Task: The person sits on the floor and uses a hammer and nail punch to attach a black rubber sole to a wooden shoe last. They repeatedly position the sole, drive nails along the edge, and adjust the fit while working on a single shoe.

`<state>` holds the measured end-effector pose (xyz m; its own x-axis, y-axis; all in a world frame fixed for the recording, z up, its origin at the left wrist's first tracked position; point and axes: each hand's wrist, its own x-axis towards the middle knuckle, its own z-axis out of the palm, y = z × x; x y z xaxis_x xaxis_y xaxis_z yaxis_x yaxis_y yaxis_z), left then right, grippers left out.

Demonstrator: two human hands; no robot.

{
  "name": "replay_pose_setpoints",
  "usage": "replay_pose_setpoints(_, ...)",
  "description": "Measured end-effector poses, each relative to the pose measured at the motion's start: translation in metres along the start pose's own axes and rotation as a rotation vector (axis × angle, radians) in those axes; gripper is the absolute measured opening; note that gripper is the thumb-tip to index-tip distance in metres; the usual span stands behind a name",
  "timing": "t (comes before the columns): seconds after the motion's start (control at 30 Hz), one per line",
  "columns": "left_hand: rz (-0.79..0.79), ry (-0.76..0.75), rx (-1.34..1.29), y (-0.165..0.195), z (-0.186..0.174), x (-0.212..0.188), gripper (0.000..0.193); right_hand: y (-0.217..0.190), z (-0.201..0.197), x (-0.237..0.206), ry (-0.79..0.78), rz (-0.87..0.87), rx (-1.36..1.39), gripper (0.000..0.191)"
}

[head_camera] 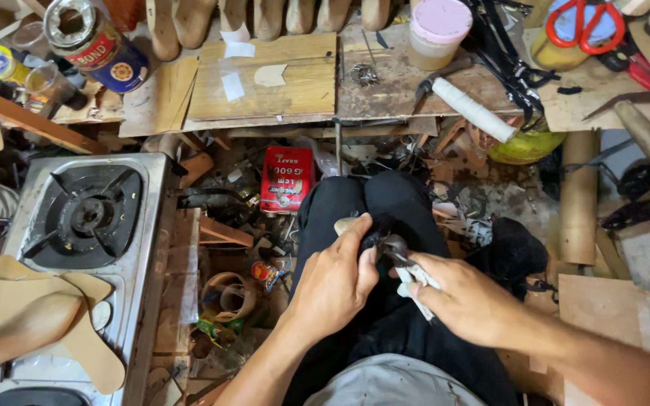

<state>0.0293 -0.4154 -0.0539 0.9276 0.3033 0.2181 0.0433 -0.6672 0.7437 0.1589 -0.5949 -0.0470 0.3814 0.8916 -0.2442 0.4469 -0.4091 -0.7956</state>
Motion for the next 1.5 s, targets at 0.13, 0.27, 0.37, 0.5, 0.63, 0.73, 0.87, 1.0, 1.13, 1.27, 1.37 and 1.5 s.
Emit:
replay_pose_setpoints(0.13,0.004,-0.078,0.037,0.004,0.003,-0.001,0.05,-0.012,-0.027,-0.01,-0.029,-0.138,-0.269,0.054)
replay_pose_setpoints(0.27,0.108,-0.087,0.063,0.0,-0.01,0.003,0.056,-0.01,-0.02,-0.012,0.081,-0.183,-0.409,0.066)
replay_pose_setpoints(0.37,0.248,-0.107,-0.082,-0.008,-0.026,0.007,0.06,0.002,0.006,0.001,0.252,-0.272,-0.51,0.066)
replay_pose_setpoints(0.5,-0.163,-0.166,-0.15,-0.008,-0.019,0.008,0.05,0.023,0.044,0.018,0.501,-0.406,-0.482,0.064)
replay_pose_setpoints(0.63,-0.063,0.022,-0.012,-0.004,-0.003,0.0,0.042,0.029,0.066,0.015,0.603,-0.448,-0.415,0.062)
replay_pose_setpoints(0.73,-0.046,0.059,0.024,-0.005,0.002,-0.006,0.042,0.022,0.062,0.002,0.455,-0.253,-0.167,0.054)
replay_pose_setpoints(0.87,-0.014,0.032,0.066,-0.003,0.008,-0.013,0.045,0.008,0.026,-0.01,0.155,-0.181,0.068,0.031)
replay_pose_setpoints(1.0,0.018,-0.041,0.103,0.004,0.009,-0.014,0.05,-0.004,-0.005,-0.019,0.057,-0.22,-0.192,0.052)
replay_pose_setpoints(1.13,0.041,-0.108,0.027,0.001,-0.009,-0.011,0.058,-0.002,0.009,-0.014,0.102,-0.086,-0.486,0.068)
replay_pose_setpoints(1.27,0.119,-0.087,-0.096,-0.007,-0.022,-0.008,0.048,0.018,0.045,0.004,0.44,-0.382,-0.491,0.063)
replay_pose_setpoints(1.37,-0.051,-0.049,-0.068,-0.008,-0.013,-0.007,0.042,0.029,0.069,0.014,0.576,-0.438,-0.441,0.064)
replay_pose_setpoints(1.5,0.009,0.055,-0.025,-0.011,-0.004,-0.013,0.04,0.025,0.083,0.013,0.592,-0.401,-0.41,0.065)
